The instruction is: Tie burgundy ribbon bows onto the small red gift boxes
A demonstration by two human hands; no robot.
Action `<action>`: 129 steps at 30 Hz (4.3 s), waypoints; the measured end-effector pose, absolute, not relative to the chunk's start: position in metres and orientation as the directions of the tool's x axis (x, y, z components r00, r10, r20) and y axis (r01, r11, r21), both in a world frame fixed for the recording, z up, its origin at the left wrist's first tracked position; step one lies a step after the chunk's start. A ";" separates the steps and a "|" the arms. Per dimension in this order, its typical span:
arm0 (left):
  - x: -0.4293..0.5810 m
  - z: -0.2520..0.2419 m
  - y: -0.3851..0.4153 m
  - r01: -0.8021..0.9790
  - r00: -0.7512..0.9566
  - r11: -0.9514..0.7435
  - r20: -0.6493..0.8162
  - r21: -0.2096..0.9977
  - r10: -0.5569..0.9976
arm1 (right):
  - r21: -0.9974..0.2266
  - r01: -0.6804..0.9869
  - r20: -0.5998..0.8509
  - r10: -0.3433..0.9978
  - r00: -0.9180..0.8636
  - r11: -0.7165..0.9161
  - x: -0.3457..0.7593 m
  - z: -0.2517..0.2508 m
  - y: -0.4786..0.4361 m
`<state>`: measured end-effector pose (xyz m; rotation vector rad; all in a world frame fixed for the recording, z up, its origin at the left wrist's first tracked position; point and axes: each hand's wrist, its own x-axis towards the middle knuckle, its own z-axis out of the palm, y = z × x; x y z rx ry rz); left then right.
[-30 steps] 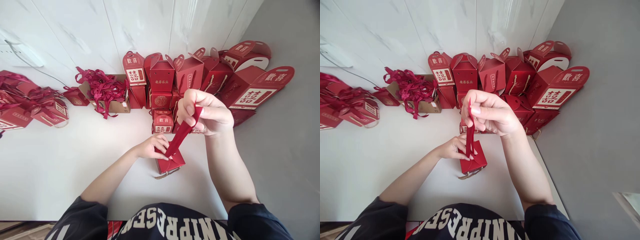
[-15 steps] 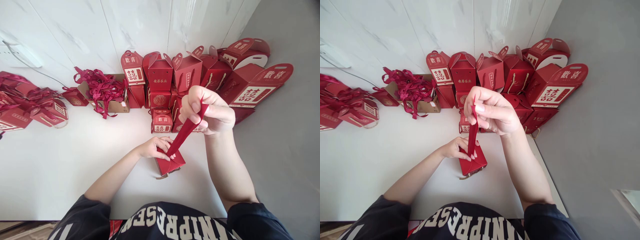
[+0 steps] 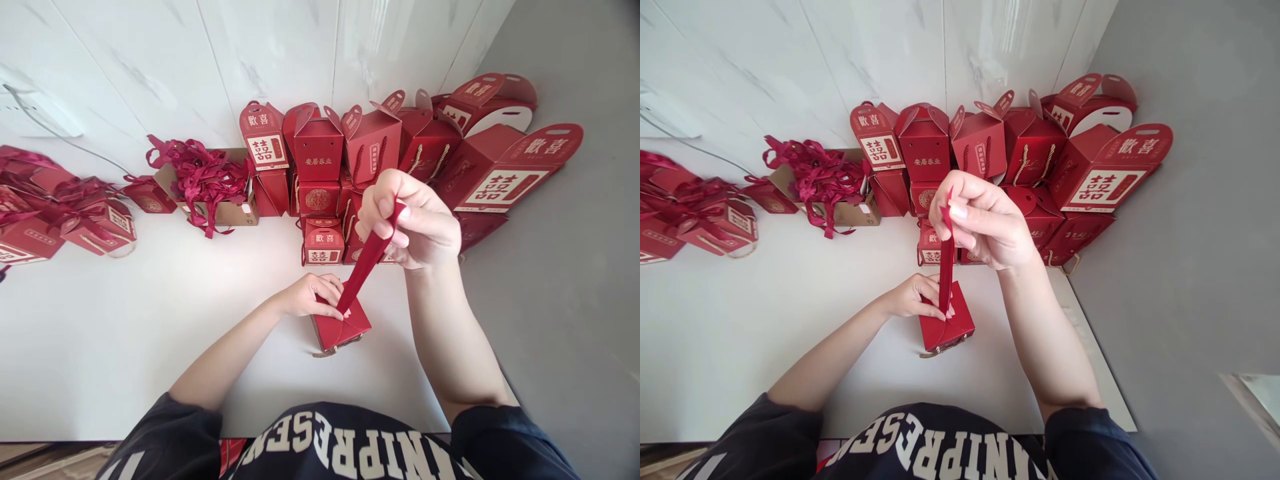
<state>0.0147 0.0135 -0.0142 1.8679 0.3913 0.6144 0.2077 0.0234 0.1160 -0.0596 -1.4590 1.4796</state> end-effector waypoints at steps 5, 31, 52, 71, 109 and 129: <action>0.015 -0.018 0.013 0.003 0.805 -0.372 0.219 0.928 0.552 | -0.833 -0.470 0.481 0.799 -0.360 0.290 0.198 0.107 0.033; 0.013 -0.025 0.016 0.122 0.807 -0.384 0.133 0.915 0.575 | -0.687 0.700 0.225 0.973 -0.050 0.195 0.190 -0.005 -0.058; 0.013 0.007 0.012 0.216 0.810 -0.225 -0.046 0.950 0.585 | -0.425 0.503 0.690 0.629 -0.358 0.753 0.175 0.030 -0.120; 0.017 0.021 -0.005 0.401 0.723 -0.316 -0.085 0.860 0.686 | -0.260 0.345 0.108 0.383 -0.918 0.902 0.091 -0.032 -0.084; 0.014 0.013 0.006 0.324 0.795 -0.433 0.007 0.841 0.607 | -0.720 0.662 0.059 0.969 -0.239 0.207 0.228 0.003 -0.051; 0.012 0.020 0.008 0.309 0.827 -0.403 -0.034 0.861 0.561 | -0.963 0.061 0.224 0.905 -0.360 0.263 0.219 -0.028 -0.030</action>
